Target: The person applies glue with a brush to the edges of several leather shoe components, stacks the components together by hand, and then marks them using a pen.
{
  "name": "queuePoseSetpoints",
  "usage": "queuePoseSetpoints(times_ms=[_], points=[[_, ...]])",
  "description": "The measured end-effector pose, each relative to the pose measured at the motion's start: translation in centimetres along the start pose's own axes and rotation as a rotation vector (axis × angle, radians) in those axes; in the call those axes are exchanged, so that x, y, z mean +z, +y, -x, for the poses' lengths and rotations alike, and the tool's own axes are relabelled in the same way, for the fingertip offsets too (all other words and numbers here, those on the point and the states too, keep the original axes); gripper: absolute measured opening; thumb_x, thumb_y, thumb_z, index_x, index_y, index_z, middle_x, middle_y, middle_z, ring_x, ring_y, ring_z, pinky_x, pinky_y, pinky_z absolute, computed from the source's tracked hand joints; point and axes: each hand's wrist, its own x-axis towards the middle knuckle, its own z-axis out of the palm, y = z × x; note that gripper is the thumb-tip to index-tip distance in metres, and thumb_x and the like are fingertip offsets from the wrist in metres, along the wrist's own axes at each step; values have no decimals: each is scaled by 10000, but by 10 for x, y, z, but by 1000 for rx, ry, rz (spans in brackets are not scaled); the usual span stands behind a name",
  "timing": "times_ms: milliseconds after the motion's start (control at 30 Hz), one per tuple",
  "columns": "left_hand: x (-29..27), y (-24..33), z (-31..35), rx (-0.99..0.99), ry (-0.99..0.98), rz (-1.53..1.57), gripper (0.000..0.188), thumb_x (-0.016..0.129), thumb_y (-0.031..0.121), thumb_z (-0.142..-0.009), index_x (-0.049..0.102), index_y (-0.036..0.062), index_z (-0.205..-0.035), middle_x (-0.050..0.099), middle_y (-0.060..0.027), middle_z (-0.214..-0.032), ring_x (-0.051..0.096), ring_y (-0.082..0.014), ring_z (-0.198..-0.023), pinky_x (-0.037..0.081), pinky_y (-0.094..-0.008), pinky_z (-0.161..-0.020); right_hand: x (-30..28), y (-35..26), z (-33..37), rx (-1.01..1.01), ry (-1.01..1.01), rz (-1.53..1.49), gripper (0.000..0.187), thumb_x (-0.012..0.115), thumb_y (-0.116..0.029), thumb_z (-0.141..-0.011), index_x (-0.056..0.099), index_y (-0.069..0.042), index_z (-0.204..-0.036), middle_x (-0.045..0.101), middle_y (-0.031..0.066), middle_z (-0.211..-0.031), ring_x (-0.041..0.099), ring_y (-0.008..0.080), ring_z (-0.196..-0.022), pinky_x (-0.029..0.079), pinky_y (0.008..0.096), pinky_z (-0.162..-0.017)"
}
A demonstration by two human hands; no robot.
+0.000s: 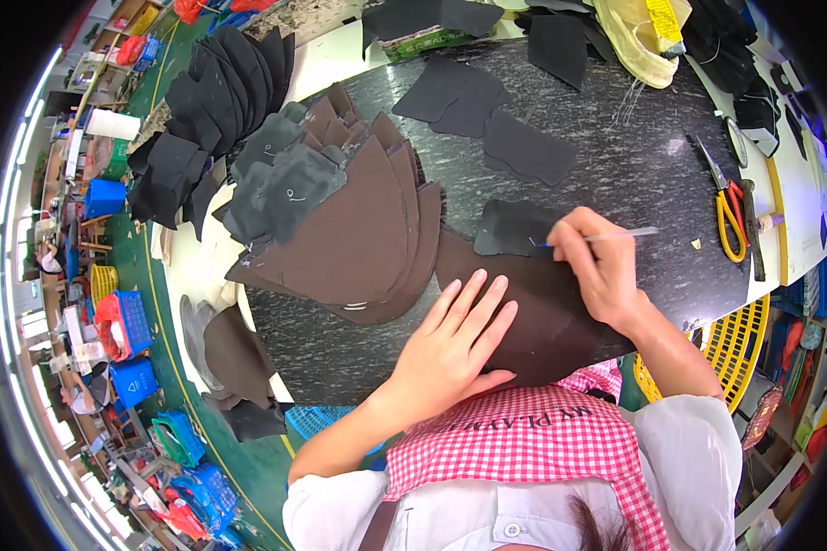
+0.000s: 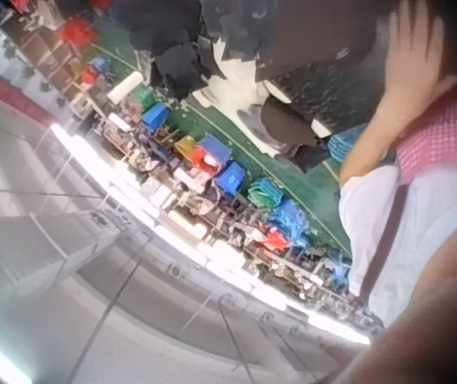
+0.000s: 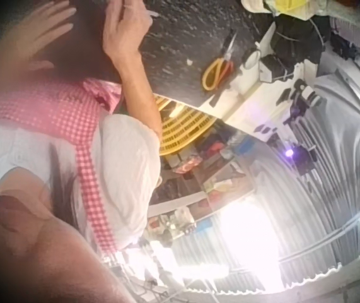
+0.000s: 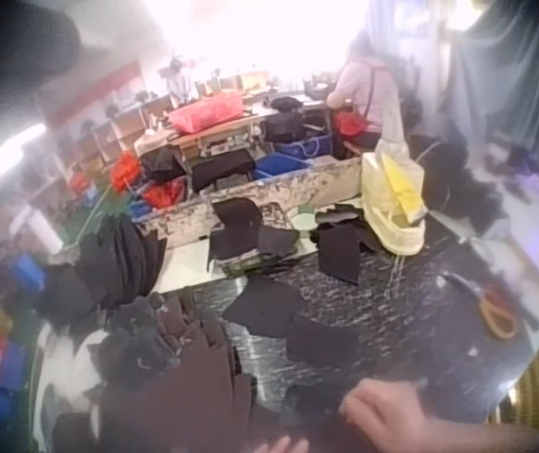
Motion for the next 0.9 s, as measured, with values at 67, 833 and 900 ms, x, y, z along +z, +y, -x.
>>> queuePoseSetpoints(times_ms=[67,833,900], points=[[3,-2,-3,34,9,-32,712,766,331,-668,512,33,-1262,405,-210,-1390,396,-406,-1280,340,-514,-1040,1,6,4,90,77,-147,96,537,-51,-904,594,17,-865,584,136,-752,593,261,-641,463,335,-579],[-21,7,15,-90,109,-30,580,736,263,-720,558,58,-1232,417,-187,-1399,368,-393,-1311,309,-486,-1059,-4,7,25,-153,-17,-116,57,564,-33,-878,610,-4,-863,572,92,-712,563,194,-575,444,310,-527],[2,19,3,42,24,44,649,764,300,-681,542,74,-1248,419,-183,-1392,382,-397,-1296,321,-506,-1050,1,11,26,-197,-24,30,53,560,-33,-880,605,-7,-867,580,99,-724,566,213,-579,444,317,-530]])
